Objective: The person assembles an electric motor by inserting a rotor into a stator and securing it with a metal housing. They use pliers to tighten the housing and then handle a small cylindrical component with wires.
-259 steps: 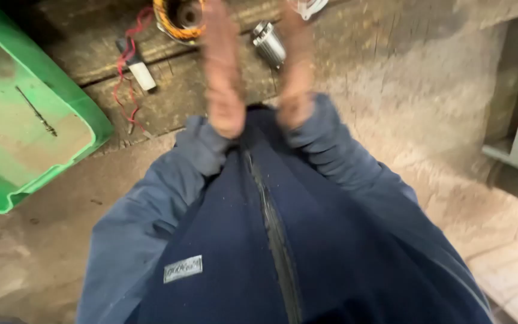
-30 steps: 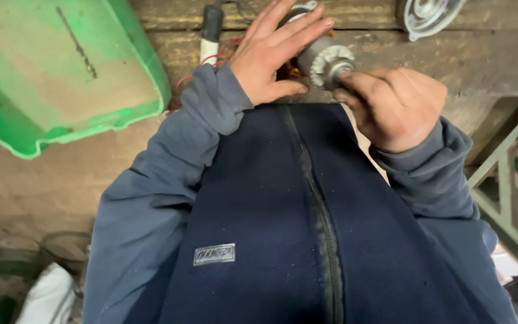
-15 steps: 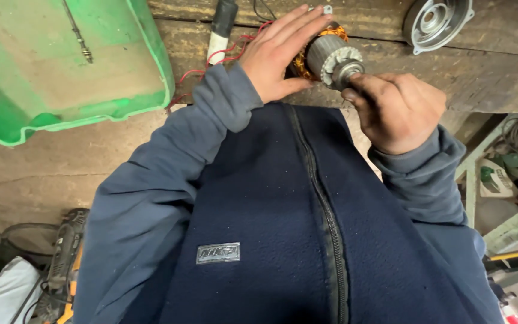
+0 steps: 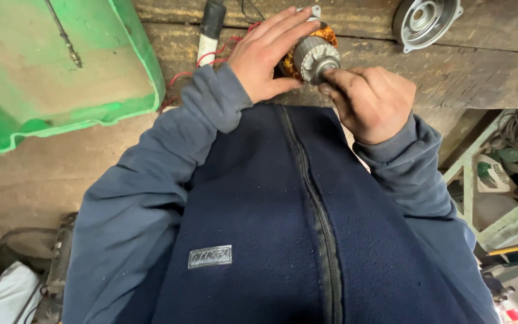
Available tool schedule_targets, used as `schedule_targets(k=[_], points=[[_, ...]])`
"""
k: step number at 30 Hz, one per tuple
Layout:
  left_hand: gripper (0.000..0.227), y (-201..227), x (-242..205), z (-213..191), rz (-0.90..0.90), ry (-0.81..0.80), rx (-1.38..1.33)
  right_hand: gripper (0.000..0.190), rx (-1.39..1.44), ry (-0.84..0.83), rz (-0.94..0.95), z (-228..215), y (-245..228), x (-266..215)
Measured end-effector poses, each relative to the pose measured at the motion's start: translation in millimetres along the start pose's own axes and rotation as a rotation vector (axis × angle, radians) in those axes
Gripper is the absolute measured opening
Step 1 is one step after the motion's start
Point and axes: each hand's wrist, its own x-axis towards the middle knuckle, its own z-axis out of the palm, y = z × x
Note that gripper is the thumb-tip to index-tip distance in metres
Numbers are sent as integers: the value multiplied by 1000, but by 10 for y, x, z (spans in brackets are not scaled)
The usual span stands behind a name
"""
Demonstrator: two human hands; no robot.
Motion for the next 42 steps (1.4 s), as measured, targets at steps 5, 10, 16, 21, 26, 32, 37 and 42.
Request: schedule_targets(k=[5,10,16,21,26,32,37,42], points=[[97,-2,7,-15,-13,-9,-18,29,-5,4,-5,7,-5,10],[97,7,11,-31,-15,-19,-9,28,13,-4,3,3,15,4],[95,-12,3,-20,-13,-18,-18,29,4,-7,9,-5,8,21],[95,19,13,-23,-42,-12,-28,27,12,-1,28,14,-10,4],[94,14,7,-2,-25,0,-17,25,-22,-12,92,73,4,5],[96,28,12,-2,-34,4,-42,24,0,-5,86,66,-41,54],[94,-5,14,-28,-8,0,-32,24,3,-16,81,49,-45,63],[91,20,11,-49,6,-22,-19,25,23,13,96,111,-34,29]])
